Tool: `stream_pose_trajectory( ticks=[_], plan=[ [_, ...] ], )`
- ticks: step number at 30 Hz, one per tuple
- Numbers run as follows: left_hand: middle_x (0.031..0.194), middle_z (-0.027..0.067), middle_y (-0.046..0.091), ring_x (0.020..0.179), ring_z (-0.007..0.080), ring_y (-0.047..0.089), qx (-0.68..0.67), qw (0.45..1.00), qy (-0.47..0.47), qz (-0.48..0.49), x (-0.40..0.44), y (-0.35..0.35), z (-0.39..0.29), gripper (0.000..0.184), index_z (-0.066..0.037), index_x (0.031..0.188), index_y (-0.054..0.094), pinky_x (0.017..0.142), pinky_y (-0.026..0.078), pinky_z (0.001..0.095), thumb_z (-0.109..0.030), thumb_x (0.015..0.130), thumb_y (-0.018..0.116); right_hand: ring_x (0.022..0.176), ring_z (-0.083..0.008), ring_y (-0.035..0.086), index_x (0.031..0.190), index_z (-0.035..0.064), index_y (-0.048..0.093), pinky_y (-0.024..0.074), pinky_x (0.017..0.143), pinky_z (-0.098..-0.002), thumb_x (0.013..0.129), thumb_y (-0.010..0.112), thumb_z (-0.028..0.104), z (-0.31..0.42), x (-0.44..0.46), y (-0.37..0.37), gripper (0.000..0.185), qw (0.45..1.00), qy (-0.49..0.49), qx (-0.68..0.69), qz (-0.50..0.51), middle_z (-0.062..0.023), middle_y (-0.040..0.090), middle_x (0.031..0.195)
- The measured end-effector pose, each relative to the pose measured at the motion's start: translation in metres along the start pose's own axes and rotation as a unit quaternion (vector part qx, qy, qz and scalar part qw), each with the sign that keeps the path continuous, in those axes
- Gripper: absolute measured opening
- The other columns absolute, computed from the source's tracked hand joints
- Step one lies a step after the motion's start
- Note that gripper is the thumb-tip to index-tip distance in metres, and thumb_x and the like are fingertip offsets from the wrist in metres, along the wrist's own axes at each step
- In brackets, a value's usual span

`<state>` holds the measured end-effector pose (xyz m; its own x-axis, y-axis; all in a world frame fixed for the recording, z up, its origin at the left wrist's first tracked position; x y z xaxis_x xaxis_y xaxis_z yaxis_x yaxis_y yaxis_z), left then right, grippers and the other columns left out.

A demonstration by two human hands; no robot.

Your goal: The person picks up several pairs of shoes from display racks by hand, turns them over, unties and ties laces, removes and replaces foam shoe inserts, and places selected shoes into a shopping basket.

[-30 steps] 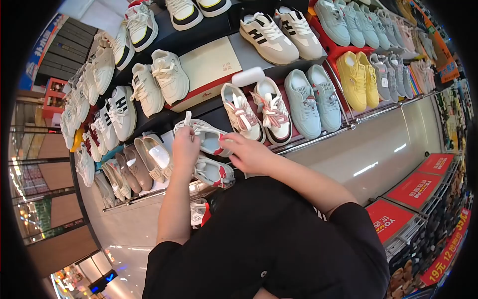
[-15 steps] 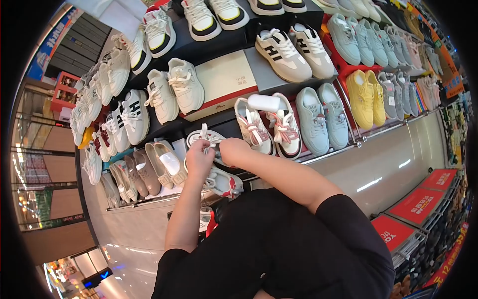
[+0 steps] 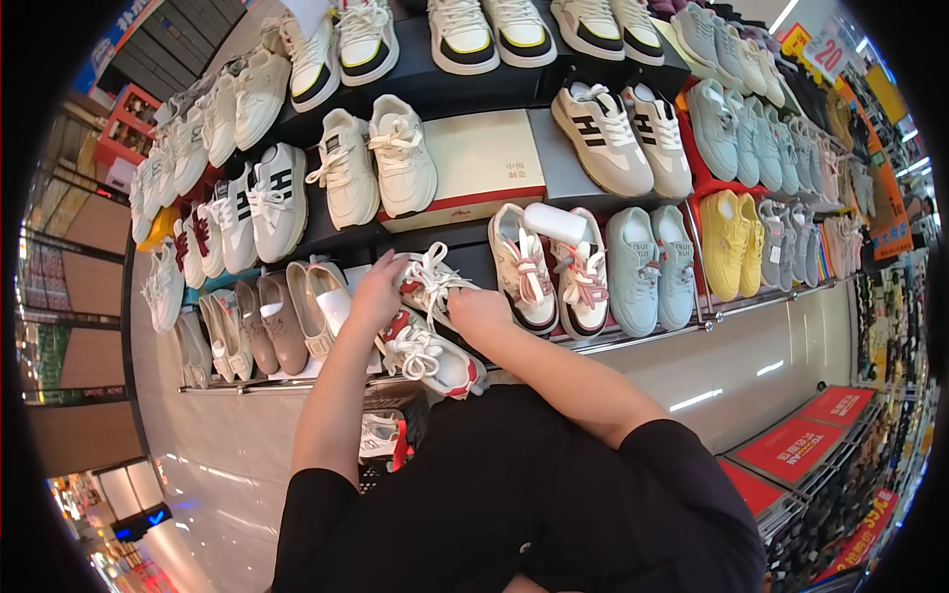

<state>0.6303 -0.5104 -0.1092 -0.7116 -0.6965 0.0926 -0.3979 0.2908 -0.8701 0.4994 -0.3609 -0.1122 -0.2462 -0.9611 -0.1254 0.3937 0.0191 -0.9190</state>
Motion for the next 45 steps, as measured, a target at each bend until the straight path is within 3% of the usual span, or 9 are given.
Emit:
stream_pose_trajectory(
  ticks=[2, 9, 13, 14, 18, 24, 28, 38, 45],
  plan=[
    [0.143, 0.0221, 0.049, 0.124, 0.0389, 0.055, 0.003, 0.997, -0.031, 0.074, 0.001, 0.005, -0.005, 0.056, -0.014, 0.13, 0.063, 0.103, 0.046, 0.0411, 0.002, 0.077, 0.059, 0.075, -0.0294, 0.073, 0.093, 0.0051, 0.065, 0.0578, 0.063, -0.0398, 0.087, 0.057, 0.014, 0.001, -0.002, -0.002, 0.013, 0.999, -0.025, -0.024, -0.009, -0.0138, 0.072, 0.083],
    [0.141, 0.0192, 0.053, 0.112, 0.0398, 0.062, -0.001, 0.999, 0.009, 0.039, -0.001, 0.009, 0.003, 0.052, -0.016, 0.125, 0.066, 0.094, 0.052, 0.0423, 0.002, 0.077, 0.061, 0.081, -0.0309, 0.073, 0.105, 0.0052, 0.062, 0.0579, 0.067, -0.0427, 0.091, 0.052, 0.015, 0.001, 0.008, -0.001, 0.02, 0.994, -0.018, -0.067, 0.085, -0.0146, 0.072, 0.092],
    [0.142, 0.0183, 0.052, 0.113, 0.0382, 0.062, 0.015, 0.999, 0.008, 0.042, -0.001, 0.01, 0.001, 0.052, -0.015, 0.125, 0.066, 0.095, 0.052, 0.0421, 0.0, 0.075, 0.063, 0.078, -0.0318, 0.072, 0.094, 0.0069, 0.065, 0.0579, 0.068, -0.0446, 0.088, 0.059, 0.025, -0.001, 0.013, 0.007, 0.02, 0.998, 0.017, -0.053, 0.028, -0.0148, 0.072, 0.085],
    [0.142, 0.0188, 0.052, 0.123, 0.0351, 0.056, 0.012, 0.998, -0.009, 0.062, -0.001, 0.01, -0.001, 0.057, -0.014, 0.126, 0.065, 0.101, 0.049, 0.0402, 0.003, 0.071, 0.061, 0.075, -0.0317, 0.072, 0.088, 0.0064, 0.066, 0.0582, 0.065, -0.0439, 0.085, 0.059, 0.021, -0.001, 0.014, 0.012, 0.016, 0.998, 0.022, -0.06, -0.003, -0.0152, 0.072, 0.082],
    [0.144, 0.0183, 0.05, 0.127, 0.0359, 0.054, 0.029, 0.998, -0.006, 0.047, -0.001, 0.016, 0.003, 0.059, -0.016, 0.128, 0.063, 0.103, 0.048, 0.0408, 0.002, 0.072, 0.063, 0.068, -0.0267, 0.072, 0.083, 0.006, 0.065, 0.0583, 0.059, -0.0388, 0.084, 0.057, 0.013, 0.003, 0.012, 0.013, 0.01, 0.991, -0.046, -0.108, -0.072, -0.0117, 0.071, 0.077],
    [0.146, 0.0173, 0.049, 0.128, 0.0349, 0.053, 0.043, 0.997, -0.019, 0.054, -0.002, 0.019, 0.009, 0.059, -0.02, 0.13, 0.063, 0.102, 0.049, 0.0402, -0.005, 0.073, 0.069, 0.059, -0.0268, 0.069, 0.076, 0.0076, 0.06, 0.0553, 0.055, -0.0384, 0.079, 0.067, 0.021, 0.0, 0.01, 0.012, 0.015, 0.977, -0.1, -0.106, -0.158, -0.0107, 0.069, 0.069],
    [0.148, 0.0164, 0.047, 0.129, 0.0336, 0.053, 0.06, 0.995, -0.031, 0.075, -0.002, 0.019, 0.007, 0.061, -0.022, 0.132, 0.062, 0.101, 0.049, 0.039, -0.005, 0.074, 0.068, 0.056, -0.0291, 0.066, 0.07, 0.0084, 0.057, 0.0532, 0.055, -0.0397, 0.07, 0.079, 0.03, -0.003, 0.006, 0.013, 0.031, 0.975, -0.09, -0.099, -0.178, -0.0099, 0.065, 0.062],
    [0.15, 0.0158, 0.045, 0.131, 0.034, 0.051, 0.047, 0.993, -0.042, 0.098, -0.002, 0.016, 0.005, 0.061, -0.021, 0.133, 0.062, 0.104, 0.047, 0.0397, -0.002, 0.075, 0.064, 0.062, -0.0264, 0.069, 0.074, 0.0089, 0.059, 0.0525, 0.061, -0.0386, 0.07, 0.076, 0.026, 0.0, 0.01, 0.007, 0.024, 0.977, -0.101, -0.129, -0.134, -0.0095, 0.067, 0.065],
    [0.151, 0.0159, 0.043, 0.131, 0.0345, 0.05, 0.061, 0.992, -0.042, 0.103, 0.001, 0.023, 0.009, 0.065, -0.021, 0.134, 0.061, 0.105, 0.047, 0.0393, 0.0, 0.073, 0.064, 0.06, -0.0299, 0.067, 0.071, 0.0079, 0.058, 0.0529, 0.061, -0.0406, 0.071, 0.076, 0.028, -0.005, 0.013, 0.014, 0.028, 0.972, -0.098, -0.125, -0.174, -0.0111, 0.065, 0.063]
  ],
)
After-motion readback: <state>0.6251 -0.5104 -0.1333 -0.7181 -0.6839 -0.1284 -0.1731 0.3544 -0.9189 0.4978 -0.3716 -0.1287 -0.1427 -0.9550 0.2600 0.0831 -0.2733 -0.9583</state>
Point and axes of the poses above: each hand's wrist, its own x-axis towards the middle knuckle, its own y-axis out of the palm, z = x × y, the point moved 3 cm from there along x, towards the middle knuckle
